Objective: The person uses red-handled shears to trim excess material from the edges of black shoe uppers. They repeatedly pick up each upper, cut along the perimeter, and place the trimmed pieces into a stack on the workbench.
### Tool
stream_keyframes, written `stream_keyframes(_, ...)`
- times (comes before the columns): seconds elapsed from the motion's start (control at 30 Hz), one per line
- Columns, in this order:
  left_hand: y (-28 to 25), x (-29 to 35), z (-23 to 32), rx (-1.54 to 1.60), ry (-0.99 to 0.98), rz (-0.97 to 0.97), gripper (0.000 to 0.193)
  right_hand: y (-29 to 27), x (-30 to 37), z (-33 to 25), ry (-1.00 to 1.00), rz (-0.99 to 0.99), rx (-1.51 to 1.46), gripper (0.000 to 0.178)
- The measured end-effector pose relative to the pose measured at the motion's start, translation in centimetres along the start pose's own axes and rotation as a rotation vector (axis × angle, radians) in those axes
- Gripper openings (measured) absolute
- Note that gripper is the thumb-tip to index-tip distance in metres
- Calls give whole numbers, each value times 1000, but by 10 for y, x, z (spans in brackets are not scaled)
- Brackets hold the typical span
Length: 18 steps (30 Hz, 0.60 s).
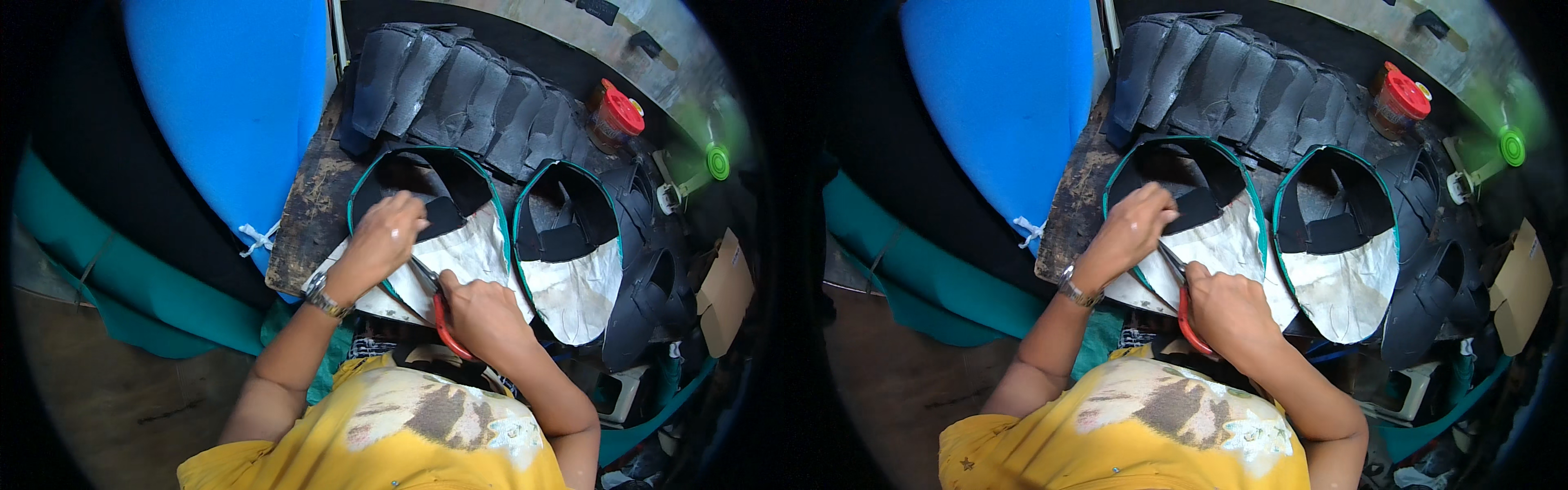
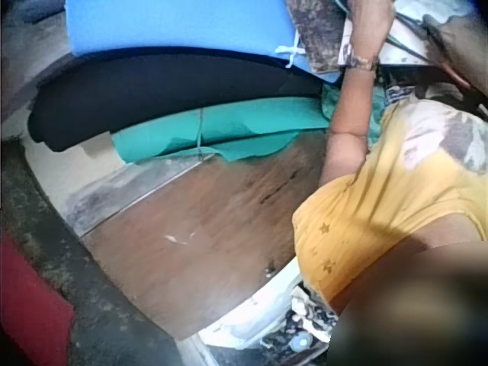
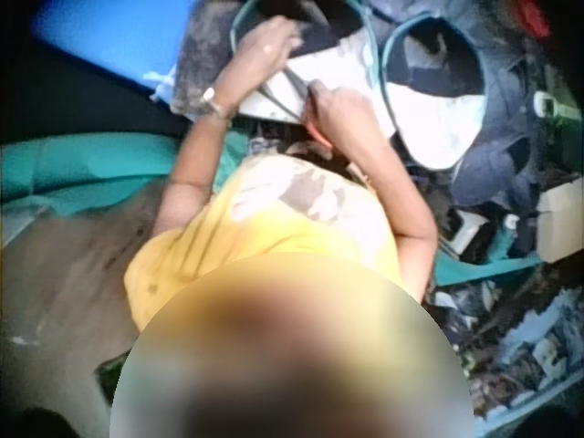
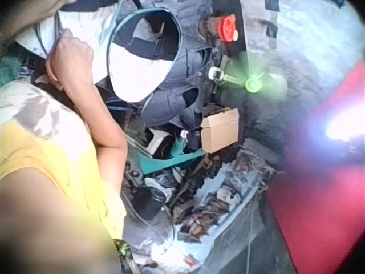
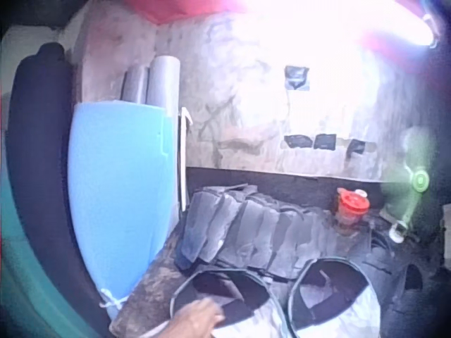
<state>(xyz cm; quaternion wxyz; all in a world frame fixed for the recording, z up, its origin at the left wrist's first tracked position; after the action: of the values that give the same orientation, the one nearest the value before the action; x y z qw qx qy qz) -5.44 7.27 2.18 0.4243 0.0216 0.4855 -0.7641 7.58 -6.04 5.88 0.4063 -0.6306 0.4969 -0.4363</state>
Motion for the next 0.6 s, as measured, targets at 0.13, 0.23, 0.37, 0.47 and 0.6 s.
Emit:
stream_keyframes(0.13, 42, -33, 16, 78, 38, -29, 25, -21, 29, 18, 76, -119, -21, 21)
stream_keyframes(0.23, 67, -44, 15, 3, -12, -22, 34, -34, 48, 40, 212, -124, -100, 22)
stream_keyframes(0.37, 80, -45, 8, -83, 10, -33, 26, -39, 58, 71, 298, -46, -226, 22)
stream_keyframes(0.47, 81, -43, 5, -98, 52, -34, 14, -32, 50, 86, 347, 26, -546, 23)
stream_keyframes(0.6, 74, -38, 1, 90, 104, 12, 7, -22, 33, 93, 368, -143, -1081, 20)
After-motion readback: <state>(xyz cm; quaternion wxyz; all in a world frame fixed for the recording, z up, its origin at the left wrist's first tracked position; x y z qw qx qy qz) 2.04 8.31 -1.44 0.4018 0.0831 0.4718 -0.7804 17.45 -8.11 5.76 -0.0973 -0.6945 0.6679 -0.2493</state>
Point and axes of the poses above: each hand's wrist, its own x-axis away from the middle knuckle, its own y-axis out of the palm, z = x × y, the point moved 2 cm from there along -x, towards the middle knuckle, and after that the axes turned 1 degree about z, right-handed, at the moved point
